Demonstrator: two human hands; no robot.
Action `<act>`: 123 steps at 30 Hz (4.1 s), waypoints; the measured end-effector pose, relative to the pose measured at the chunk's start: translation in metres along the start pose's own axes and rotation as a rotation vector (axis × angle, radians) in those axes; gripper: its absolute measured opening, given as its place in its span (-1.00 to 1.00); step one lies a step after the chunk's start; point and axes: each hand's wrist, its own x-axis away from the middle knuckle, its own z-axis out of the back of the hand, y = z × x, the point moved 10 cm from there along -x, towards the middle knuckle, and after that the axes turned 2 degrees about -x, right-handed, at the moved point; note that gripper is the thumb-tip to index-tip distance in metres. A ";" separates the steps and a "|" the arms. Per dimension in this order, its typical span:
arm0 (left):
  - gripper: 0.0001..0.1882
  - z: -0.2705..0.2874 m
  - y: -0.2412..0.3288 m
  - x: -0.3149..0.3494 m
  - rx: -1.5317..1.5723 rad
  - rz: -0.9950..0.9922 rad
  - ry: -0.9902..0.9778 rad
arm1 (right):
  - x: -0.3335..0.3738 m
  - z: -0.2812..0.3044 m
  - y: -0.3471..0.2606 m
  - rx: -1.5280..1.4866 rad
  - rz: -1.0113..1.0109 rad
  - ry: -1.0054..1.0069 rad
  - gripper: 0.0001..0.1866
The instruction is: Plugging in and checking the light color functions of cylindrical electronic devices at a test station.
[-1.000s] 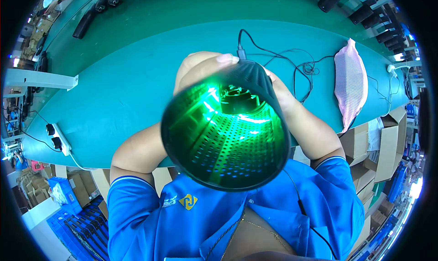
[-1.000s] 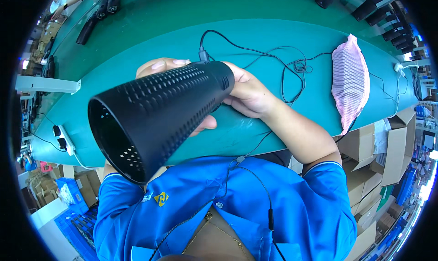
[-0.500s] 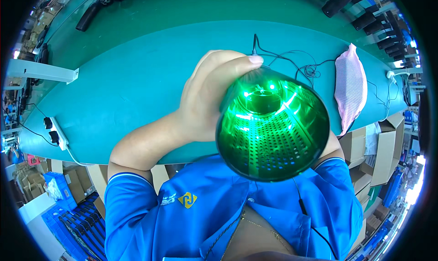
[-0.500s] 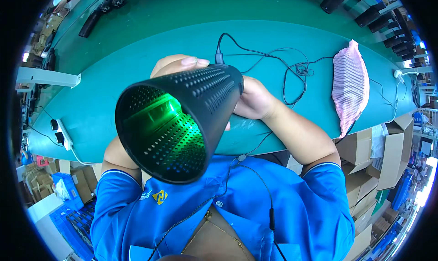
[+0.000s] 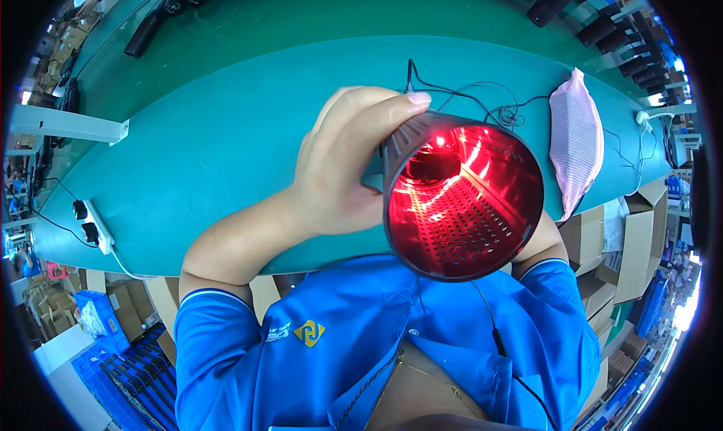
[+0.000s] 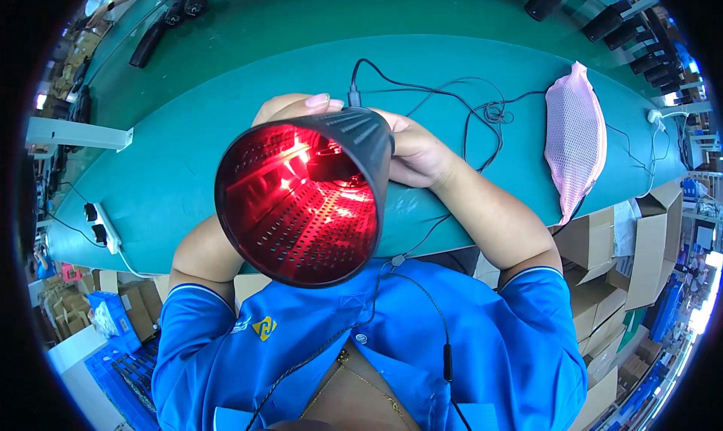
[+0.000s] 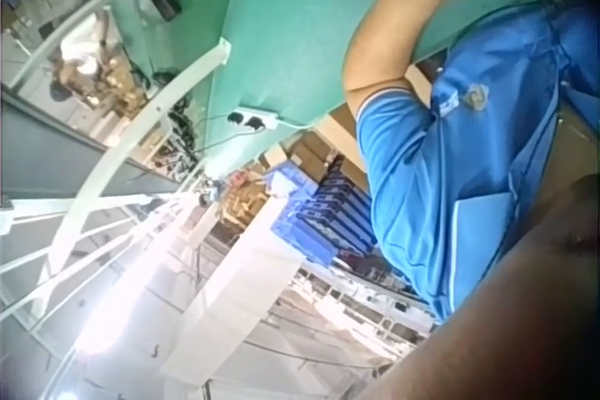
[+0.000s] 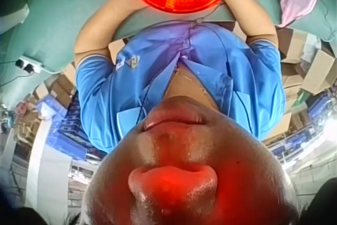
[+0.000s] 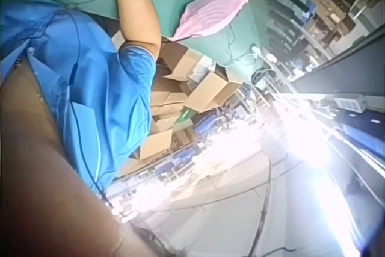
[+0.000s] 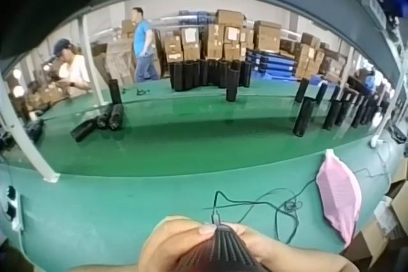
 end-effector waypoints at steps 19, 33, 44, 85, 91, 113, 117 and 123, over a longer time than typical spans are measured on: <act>-0.26 -0.007 -0.015 0.007 0.072 0.069 -0.081 | -0.033 0.034 0.075 -0.278 -0.504 -0.178 -0.78; -0.27 0.005 -0.059 0.017 0.707 0.569 0.172 | 0.013 -0.043 -0.046 1.605 0.707 -0.268 -0.83; -0.45 -0.013 -0.066 -0.020 0.751 0.702 0.236 | 0.005 0.024 -0.071 0.680 0.585 -0.067 -0.90; -0.24 0.030 -0.363 -0.150 -1.406 0.577 -0.010 | -0.009 0.077 -0.093 -0.043 0.469 -0.111 -0.78; -0.31 0.213 -0.405 -0.062 -1.572 0.895 -0.110 | -0.013 0.075 -0.080 0.107 0.385 -0.049 -0.80; -0.27 0.283 -0.481 -0.048 -1.159 1.009 0.054 | -0.040 0.089 -0.058 0.499 0.164 0.065 -0.81; -0.37 0.272 -0.434 -0.043 -1.106 0.974 0.207 | -0.035 0.086 -0.063 0.489 0.198 0.070 -0.81; -0.47 0.271 -0.308 0.001 -0.983 0.783 0.104 | -0.027 0.079 -0.064 0.472 0.230 0.051 -0.81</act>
